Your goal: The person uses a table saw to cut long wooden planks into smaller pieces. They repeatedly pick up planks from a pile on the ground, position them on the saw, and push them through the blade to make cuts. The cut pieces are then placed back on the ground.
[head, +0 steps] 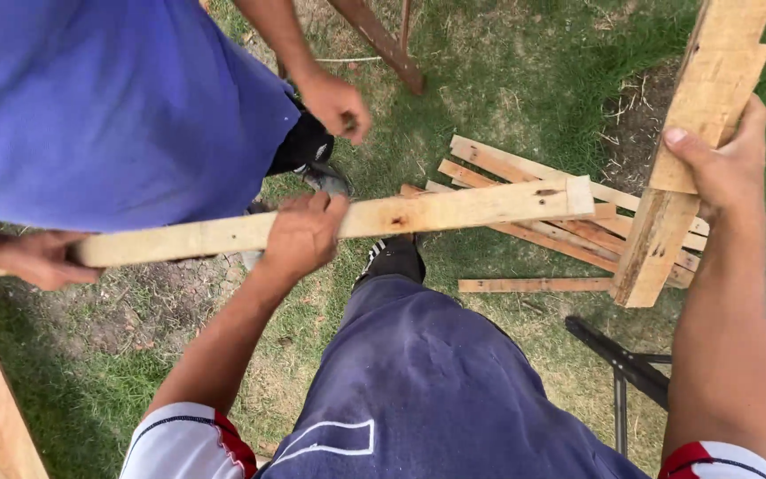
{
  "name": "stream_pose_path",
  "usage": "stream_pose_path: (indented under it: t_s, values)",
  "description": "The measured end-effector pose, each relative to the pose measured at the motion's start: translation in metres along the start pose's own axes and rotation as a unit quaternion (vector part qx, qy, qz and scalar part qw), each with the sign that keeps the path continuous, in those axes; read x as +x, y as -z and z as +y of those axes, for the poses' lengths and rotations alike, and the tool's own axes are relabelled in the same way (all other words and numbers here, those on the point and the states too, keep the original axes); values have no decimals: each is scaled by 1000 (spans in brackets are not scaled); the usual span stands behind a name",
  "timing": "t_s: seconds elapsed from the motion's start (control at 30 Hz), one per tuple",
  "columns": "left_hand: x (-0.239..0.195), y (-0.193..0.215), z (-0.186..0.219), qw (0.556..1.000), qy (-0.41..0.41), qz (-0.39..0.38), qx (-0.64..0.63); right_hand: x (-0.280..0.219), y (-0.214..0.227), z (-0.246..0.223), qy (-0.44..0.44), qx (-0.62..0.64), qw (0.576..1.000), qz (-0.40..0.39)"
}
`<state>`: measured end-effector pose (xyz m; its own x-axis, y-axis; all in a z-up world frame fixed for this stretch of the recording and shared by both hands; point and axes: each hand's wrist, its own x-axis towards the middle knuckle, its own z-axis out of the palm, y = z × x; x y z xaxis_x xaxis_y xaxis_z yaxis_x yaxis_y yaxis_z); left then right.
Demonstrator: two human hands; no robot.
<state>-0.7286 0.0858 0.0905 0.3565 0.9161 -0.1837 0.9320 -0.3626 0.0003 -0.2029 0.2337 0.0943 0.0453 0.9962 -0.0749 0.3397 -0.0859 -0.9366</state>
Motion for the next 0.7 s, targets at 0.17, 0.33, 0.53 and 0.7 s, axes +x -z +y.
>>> stream_pose_path:
  t_s: [0.17, 0.33, 0.53, 0.7]
  values:
    - [33, -43, 12, 993, -2, -106, -57, 103, -42, -38, -40, -63, 997, 14]
    - [55, -128, 20, 974, 67, -149, -156, 230, -111, -79, -10, -34, 999, 16]
    - [69, -169, 32, 960, 128, -184, -166, 377, -324, -100, -71, 211, 974, -41]
    - [64, -203, 51, 964, 172, -114, -169, 469, -489, -128, -130, 215, 968, -16]
